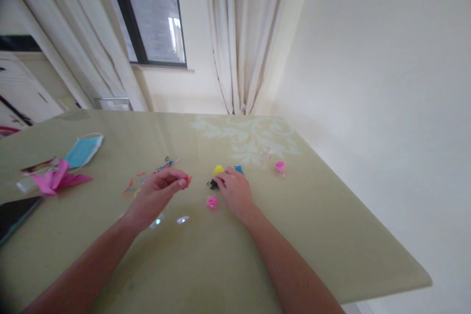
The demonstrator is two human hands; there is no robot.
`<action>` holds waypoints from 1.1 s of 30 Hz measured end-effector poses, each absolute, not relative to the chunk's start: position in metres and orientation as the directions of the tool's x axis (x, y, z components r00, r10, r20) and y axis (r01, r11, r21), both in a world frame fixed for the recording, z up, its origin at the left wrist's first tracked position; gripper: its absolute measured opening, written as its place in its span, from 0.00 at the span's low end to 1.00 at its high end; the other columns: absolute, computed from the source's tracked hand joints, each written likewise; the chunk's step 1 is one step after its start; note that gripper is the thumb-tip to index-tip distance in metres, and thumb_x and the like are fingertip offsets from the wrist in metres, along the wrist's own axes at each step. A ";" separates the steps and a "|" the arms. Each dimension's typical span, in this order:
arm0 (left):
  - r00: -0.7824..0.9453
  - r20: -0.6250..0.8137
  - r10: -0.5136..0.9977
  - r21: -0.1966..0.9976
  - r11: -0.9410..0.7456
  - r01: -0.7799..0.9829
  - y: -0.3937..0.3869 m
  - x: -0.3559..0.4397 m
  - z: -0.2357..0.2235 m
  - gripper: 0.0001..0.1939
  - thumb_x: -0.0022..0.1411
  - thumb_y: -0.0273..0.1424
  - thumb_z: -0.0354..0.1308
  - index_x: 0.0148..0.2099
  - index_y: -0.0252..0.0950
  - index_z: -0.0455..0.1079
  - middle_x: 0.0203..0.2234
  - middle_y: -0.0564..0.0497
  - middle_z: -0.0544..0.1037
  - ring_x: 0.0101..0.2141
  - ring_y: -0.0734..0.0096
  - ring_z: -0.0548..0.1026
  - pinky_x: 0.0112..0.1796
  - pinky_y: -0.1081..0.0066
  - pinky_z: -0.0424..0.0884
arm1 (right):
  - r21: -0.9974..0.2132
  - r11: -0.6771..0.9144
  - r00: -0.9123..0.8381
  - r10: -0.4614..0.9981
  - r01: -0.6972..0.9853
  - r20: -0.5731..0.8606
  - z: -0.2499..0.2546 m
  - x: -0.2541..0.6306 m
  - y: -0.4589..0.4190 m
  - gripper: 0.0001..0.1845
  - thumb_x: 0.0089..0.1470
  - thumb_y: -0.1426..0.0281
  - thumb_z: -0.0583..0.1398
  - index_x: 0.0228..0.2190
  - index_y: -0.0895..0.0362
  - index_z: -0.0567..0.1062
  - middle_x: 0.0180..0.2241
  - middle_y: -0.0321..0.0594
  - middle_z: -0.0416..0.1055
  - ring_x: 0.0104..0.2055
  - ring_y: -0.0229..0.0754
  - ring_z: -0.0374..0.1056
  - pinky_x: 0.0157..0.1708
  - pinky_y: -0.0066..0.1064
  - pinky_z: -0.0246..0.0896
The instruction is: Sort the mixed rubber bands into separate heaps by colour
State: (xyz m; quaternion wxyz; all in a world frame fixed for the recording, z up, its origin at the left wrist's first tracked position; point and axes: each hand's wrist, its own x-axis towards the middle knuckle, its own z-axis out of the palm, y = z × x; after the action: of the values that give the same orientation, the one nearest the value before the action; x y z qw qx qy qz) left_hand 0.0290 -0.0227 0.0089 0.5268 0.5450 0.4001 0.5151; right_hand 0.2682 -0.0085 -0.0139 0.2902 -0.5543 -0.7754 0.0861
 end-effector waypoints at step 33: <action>0.096 0.120 0.988 0.092 -0.107 0.990 -0.007 -0.002 -0.001 0.16 0.75 0.34 0.51 0.48 0.41 0.81 0.51 0.43 0.83 0.53 0.48 0.76 0.53 0.52 0.67 | -0.863 0.455 -0.083 0.873 -0.221 0.482 0.054 0.286 -0.058 0.15 0.64 0.57 0.69 0.28 0.52 0.83 0.22 0.33 0.65 0.24 0.36 0.58 0.22 0.29 0.52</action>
State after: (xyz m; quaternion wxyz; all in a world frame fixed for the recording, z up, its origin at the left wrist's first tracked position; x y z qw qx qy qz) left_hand -0.0020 -0.0071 -0.0014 -0.0061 0.7402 0.6681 0.0757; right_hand 0.2856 -0.0581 0.0538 0.6179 -0.2770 -0.5880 0.4424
